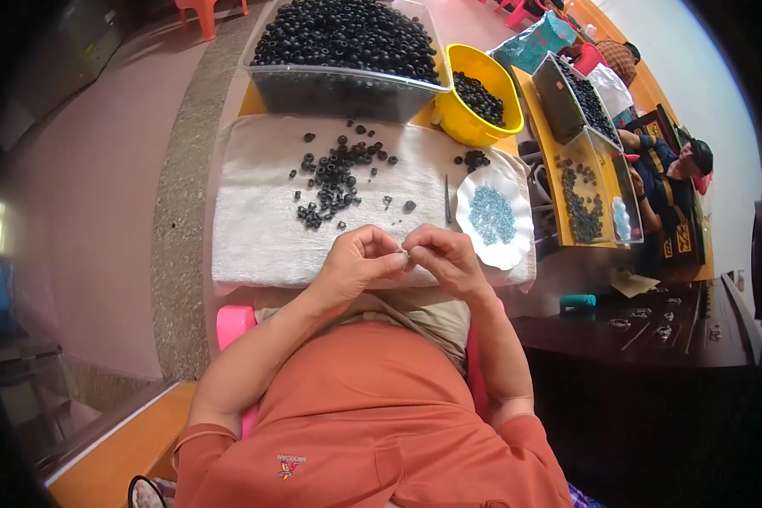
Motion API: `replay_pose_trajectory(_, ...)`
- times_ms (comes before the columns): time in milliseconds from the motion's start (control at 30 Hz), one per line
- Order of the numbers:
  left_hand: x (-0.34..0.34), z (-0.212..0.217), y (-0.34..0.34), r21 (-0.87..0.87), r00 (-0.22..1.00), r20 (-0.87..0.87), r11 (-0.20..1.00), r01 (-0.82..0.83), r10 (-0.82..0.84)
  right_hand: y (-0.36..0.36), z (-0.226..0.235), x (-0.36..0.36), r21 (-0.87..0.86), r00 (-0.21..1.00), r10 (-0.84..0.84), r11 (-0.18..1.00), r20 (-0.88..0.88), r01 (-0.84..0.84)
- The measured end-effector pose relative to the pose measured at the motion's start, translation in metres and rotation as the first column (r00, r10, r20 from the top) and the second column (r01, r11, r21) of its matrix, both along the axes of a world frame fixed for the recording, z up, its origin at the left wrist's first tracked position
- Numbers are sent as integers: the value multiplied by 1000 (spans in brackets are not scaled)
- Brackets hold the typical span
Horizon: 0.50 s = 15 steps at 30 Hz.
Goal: Sorting small black objects by hand on a workspace and placing selected items into a small dish.
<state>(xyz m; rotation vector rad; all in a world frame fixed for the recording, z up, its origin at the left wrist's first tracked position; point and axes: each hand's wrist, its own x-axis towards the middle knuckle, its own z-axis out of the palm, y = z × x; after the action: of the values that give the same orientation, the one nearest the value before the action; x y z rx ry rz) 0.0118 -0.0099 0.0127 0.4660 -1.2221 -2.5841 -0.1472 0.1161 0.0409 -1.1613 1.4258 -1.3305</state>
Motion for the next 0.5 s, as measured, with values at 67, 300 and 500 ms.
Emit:
replay_pose_trajectory(67, 0, 1, -1, 11, 999, 2, 999, 36, -36, 1, 0, -1, 6, 1000, -2, 1000, -2, 2)
replay_pose_trajectory(300, 1, 4, -1, 0, 998, 34, 999, 44, -44, 2, -2, 0, 63, 999, -17, 998, -42, 19)
replay_pose_trajectory(500, -2, -8, -3, -126, 999, 36, 991, 43, -39, 0, -6, 2, 69, 996, -29, 997, -79, 35)
